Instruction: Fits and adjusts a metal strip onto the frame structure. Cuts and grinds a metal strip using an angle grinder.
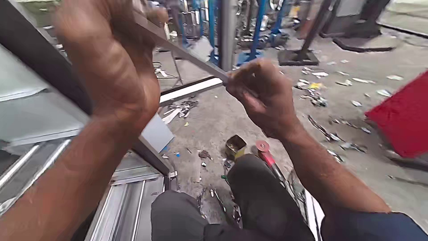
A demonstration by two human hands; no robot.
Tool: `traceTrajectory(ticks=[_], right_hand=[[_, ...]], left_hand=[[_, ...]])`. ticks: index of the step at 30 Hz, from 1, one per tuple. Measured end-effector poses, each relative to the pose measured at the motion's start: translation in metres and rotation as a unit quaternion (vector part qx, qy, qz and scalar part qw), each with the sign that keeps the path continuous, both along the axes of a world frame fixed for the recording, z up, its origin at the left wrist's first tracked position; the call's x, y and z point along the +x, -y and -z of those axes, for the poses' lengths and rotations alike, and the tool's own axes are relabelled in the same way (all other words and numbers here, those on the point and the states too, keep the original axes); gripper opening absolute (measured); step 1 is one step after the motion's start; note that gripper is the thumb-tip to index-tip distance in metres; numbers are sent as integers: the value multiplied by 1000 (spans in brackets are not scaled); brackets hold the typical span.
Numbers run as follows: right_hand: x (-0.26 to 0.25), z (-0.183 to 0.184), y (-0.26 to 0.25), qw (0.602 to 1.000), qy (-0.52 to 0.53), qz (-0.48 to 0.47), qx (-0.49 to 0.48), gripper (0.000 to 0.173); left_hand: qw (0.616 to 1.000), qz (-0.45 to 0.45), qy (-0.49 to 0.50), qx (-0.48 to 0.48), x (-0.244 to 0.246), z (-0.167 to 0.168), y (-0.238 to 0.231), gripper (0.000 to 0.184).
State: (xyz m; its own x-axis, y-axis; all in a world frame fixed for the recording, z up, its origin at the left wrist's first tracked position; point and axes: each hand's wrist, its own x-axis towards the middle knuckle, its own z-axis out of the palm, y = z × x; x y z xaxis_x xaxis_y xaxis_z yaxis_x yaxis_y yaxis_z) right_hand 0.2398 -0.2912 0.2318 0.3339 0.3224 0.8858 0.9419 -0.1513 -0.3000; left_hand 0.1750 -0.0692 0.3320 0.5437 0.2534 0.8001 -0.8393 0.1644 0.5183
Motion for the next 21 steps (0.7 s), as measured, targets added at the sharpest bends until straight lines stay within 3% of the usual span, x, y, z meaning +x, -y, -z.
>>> traceTrajectory(ticks=[3,5,6,8,10,11,12,13,15,17,19,21], right_hand=[[2,57,63,984,10,160,-82,10],[20,102,91,975,-30,184,-118,10],[31,128,102,973,-57,179,-130,11],[52,179,120,966,-106,165,-168,11],[72,226,125,958,-120,147,-213,4],[80,245,123,953,-118,136,-245,7],[85,262,118,947,-107,119,-278,11],[92,277,114,942,-88,98,-308,15],[103,304,103,934,-45,42,-352,17],[115,325,92,927,-13,-7,-376,17],[117,345,84,921,-16,-6,-388,19],[108,360,87,912,-68,17,-403,24]], left_hand=[[986,46,-158,-7,11,82,45,31],[934,83,-340,-67,20,136,68,43],[893,108,-434,-47,24,163,75,51],[814,155,-543,136,27,221,83,62],[804,81,-440,392,26,279,87,41],[813,-3,-345,469,28,305,87,27],[809,-86,-286,507,36,328,87,26],[782,-134,-277,541,49,347,86,39],[700,-137,-346,610,79,380,84,64],[669,-56,-435,600,103,418,81,52],[688,42,-506,519,113,458,79,33],[708,89,-549,435,118,492,78,26]])
